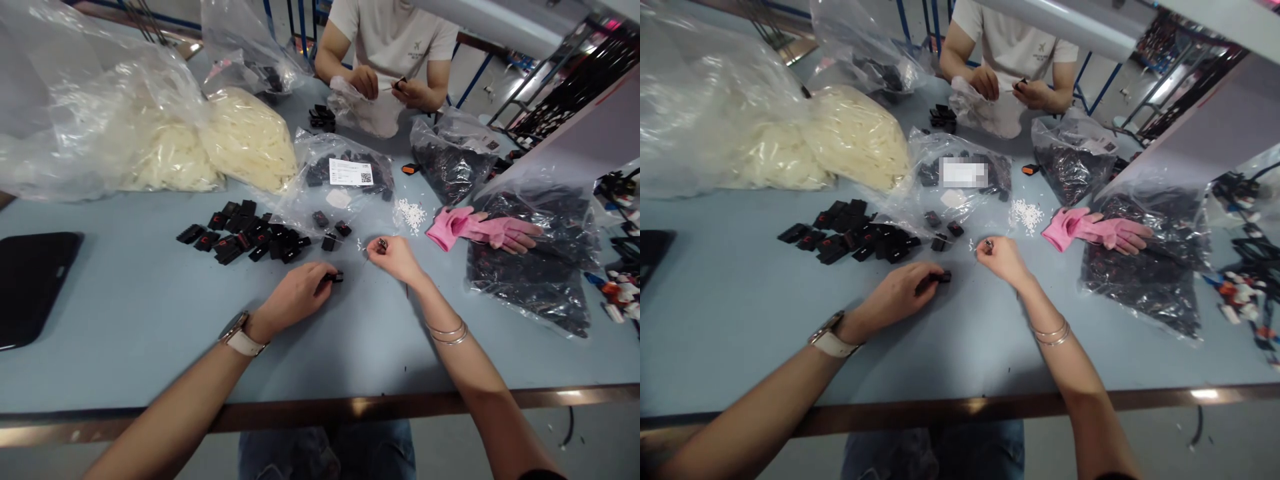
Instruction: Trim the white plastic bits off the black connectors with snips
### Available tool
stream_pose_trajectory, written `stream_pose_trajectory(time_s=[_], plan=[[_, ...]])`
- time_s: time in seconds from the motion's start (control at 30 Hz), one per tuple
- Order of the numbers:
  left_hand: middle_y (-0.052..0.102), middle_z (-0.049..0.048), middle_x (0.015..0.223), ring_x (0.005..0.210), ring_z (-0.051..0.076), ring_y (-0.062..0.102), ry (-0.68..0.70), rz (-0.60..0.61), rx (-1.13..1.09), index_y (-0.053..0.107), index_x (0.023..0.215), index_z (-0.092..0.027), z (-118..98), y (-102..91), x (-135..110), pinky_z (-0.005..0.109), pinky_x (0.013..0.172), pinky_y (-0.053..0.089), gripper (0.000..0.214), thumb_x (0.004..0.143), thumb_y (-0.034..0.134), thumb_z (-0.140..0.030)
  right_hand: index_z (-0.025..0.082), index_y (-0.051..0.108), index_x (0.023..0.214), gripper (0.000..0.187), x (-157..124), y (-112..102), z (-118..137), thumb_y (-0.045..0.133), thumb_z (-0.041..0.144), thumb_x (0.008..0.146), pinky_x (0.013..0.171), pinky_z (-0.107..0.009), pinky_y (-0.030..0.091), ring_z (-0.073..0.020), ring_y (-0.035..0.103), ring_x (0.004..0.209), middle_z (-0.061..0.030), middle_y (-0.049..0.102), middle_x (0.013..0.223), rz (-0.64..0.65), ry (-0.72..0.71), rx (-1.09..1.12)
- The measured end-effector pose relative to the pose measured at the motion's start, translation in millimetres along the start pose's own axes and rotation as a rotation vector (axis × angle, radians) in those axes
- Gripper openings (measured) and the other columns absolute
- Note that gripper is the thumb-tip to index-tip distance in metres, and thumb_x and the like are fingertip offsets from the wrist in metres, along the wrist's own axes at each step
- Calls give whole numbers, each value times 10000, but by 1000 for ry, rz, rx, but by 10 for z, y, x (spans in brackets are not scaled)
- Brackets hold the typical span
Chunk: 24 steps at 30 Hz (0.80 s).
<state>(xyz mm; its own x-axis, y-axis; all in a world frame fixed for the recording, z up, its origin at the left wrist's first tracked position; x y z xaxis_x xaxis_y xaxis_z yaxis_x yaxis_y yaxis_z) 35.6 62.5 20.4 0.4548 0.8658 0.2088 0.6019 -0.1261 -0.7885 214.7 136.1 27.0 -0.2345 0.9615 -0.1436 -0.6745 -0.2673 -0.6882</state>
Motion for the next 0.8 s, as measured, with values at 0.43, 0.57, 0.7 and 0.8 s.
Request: stream_pose_trajectory(time_s=[0.43,0.57,0.7,0.8], plan=[[689,92,948,821,200,662,44,-68,19,643,1068,-148,25,-16,29,320,722,543,281,985,391,-243,177,552,748,171,-53,244,80,575,342,709,506,-232,303,-75,385,501,60,464,600,162,81,440],[688,92,969,813,201,664,49,-45,12,629,1083,-144,36,-15,25,326,724,544,252,971,465,-298,175,556,737,185,-82,310,122,584,357,719,527,-237,287,-74,333,523,72,426,588,197,67,455],[684,79,987,786,187,659,48,-18,-16,609,1099,-156,76,0,22,314,719,540,258,878,630,-287,171,578,756,169,-141,392,197,568,339,741,574,-248,321,-88,375,574,60,451,622,220,40,446],[685,54,918,792,183,654,25,-30,-25,621,1021,-169,104,8,26,298,713,524,167,862,632,-218,172,594,769,147,-184,455,270,551,312,756,622,-255,353,-101,429,623,44,499,658,242,-1,427]])
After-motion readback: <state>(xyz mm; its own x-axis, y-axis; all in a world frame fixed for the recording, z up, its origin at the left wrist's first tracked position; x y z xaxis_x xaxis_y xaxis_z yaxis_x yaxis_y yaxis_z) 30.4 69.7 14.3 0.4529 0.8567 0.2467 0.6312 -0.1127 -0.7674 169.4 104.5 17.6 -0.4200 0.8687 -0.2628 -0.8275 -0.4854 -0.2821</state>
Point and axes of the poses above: each hand's wrist, its own x-axis towards the middle knuckle, its own y-axis out of the palm, z = x × y, the point moved 7 cm from there along x, towards the middle knuckle
